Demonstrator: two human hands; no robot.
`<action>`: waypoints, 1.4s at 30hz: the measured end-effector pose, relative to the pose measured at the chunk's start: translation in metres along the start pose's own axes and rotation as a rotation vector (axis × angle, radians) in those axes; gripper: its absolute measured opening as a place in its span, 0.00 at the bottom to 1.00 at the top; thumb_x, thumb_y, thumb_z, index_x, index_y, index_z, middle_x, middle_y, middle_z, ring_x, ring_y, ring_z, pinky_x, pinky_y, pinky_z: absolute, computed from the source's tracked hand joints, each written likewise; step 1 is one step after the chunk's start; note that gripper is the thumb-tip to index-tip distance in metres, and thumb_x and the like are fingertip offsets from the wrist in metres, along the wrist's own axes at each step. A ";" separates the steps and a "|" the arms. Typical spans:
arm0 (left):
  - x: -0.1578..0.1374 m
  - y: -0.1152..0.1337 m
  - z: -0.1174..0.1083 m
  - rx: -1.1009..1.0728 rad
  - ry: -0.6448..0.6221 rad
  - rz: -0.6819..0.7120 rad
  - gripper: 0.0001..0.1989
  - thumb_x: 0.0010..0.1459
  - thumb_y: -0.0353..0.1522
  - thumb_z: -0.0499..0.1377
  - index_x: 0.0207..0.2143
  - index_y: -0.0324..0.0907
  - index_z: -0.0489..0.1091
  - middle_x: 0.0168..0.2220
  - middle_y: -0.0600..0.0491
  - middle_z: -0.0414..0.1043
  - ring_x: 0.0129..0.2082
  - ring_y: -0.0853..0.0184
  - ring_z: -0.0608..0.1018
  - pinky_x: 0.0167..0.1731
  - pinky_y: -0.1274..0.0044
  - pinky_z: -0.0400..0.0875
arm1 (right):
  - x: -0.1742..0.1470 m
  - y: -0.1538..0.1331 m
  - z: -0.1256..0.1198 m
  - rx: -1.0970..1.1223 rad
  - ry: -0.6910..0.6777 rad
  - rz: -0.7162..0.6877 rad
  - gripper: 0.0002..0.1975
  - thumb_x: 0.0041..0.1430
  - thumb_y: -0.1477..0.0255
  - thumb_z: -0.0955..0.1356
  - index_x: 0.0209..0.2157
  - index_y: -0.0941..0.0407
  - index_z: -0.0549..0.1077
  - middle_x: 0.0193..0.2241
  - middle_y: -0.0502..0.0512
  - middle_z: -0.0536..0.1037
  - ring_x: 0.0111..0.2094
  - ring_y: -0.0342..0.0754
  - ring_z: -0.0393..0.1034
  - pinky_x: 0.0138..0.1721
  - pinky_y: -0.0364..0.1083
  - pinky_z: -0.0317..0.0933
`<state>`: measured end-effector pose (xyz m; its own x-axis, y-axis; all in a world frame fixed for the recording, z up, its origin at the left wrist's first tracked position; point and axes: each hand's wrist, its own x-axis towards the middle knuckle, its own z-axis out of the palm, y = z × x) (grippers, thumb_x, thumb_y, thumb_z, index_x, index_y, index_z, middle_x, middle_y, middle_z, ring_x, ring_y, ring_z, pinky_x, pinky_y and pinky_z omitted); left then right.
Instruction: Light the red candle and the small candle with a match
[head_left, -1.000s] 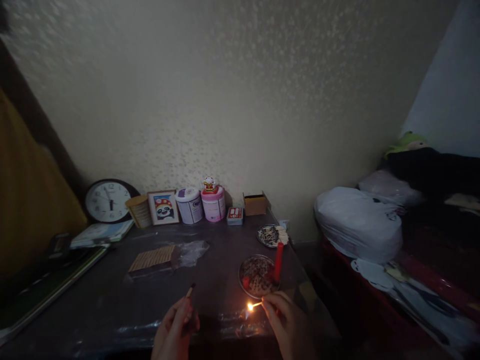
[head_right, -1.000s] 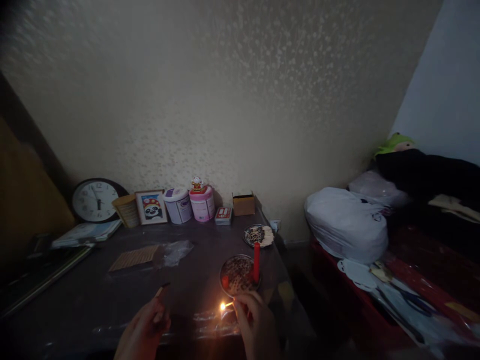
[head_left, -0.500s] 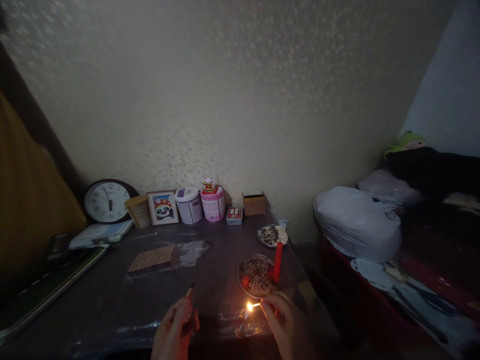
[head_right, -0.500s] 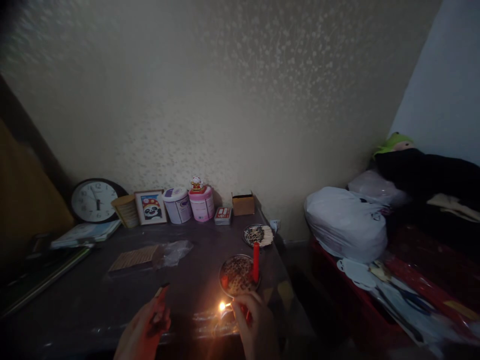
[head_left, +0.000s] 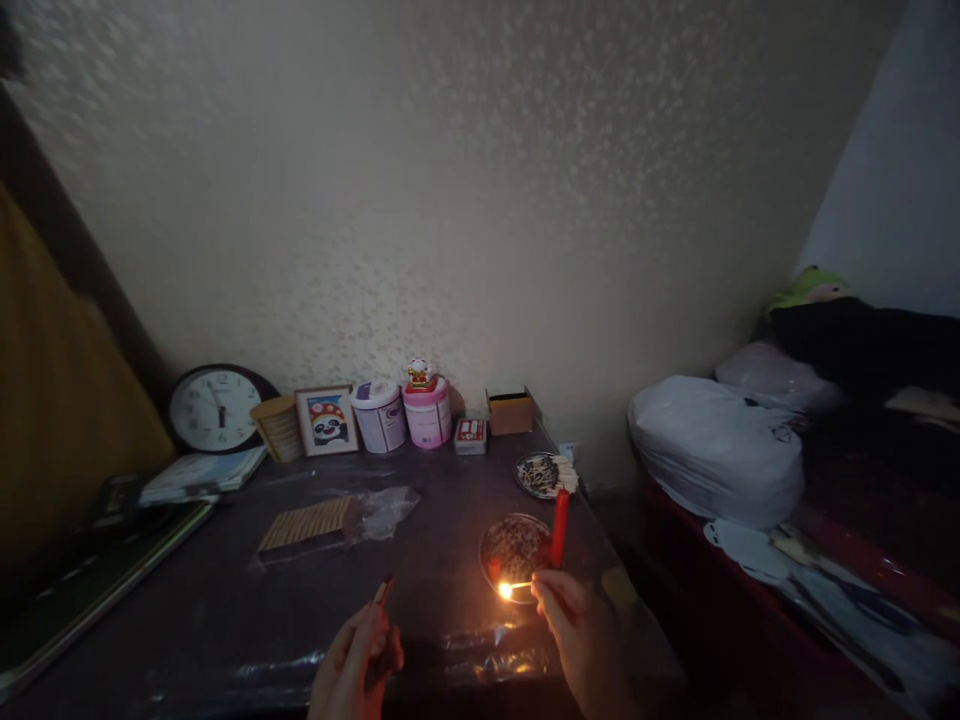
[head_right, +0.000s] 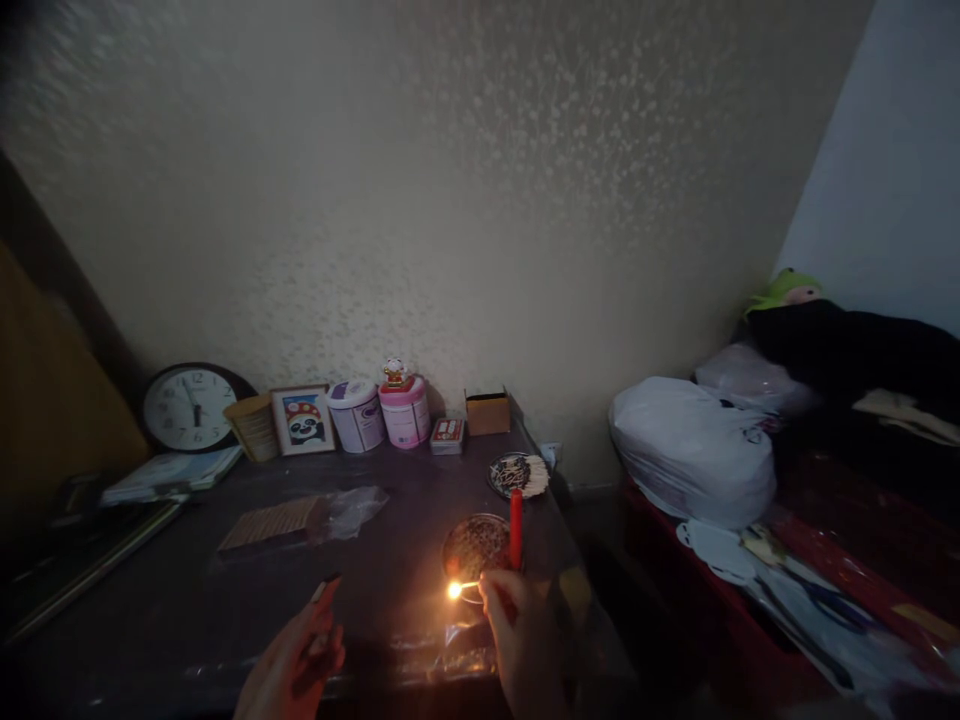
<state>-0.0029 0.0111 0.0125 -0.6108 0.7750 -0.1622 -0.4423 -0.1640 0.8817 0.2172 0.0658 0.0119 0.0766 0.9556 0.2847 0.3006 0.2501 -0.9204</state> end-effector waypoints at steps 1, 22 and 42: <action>0.002 -0.002 -0.003 -0.018 -0.038 -0.041 0.23 0.36 0.44 0.70 0.36 0.43 0.78 0.18 0.60 0.60 0.20 0.71 0.65 0.20 0.78 0.62 | 0.002 0.000 0.000 -0.002 0.012 -0.020 0.12 0.58 0.63 0.65 0.32 0.54 0.77 0.26 0.53 0.81 0.27 0.50 0.75 0.27 0.43 0.70; 0.007 -0.001 -0.013 -0.171 0.008 -0.173 0.26 0.25 0.41 0.74 0.32 0.43 0.79 0.19 0.58 0.66 0.20 0.70 0.69 0.19 0.78 0.66 | 0.008 0.013 0.004 -0.327 -0.082 -0.404 0.14 0.64 0.72 0.60 0.39 0.53 0.77 0.38 0.55 0.80 0.39 0.48 0.76 0.43 0.43 0.71; 0.017 -0.010 -0.019 -0.223 -0.023 -0.267 0.23 0.32 0.41 0.73 0.34 0.43 0.77 0.18 0.60 0.65 0.21 0.69 0.71 0.19 0.78 0.66 | 0.023 0.003 0.022 0.087 0.143 0.113 0.16 0.50 0.62 0.68 0.29 0.60 0.78 0.19 0.56 0.79 0.21 0.49 0.73 0.23 0.44 0.67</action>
<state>-0.0216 0.0143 -0.0077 -0.4401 0.8219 -0.3616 -0.7187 -0.0810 0.6906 0.1989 0.0923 0.0100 0.2415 0.9478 0.2083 0.2002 0.1614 -0.9664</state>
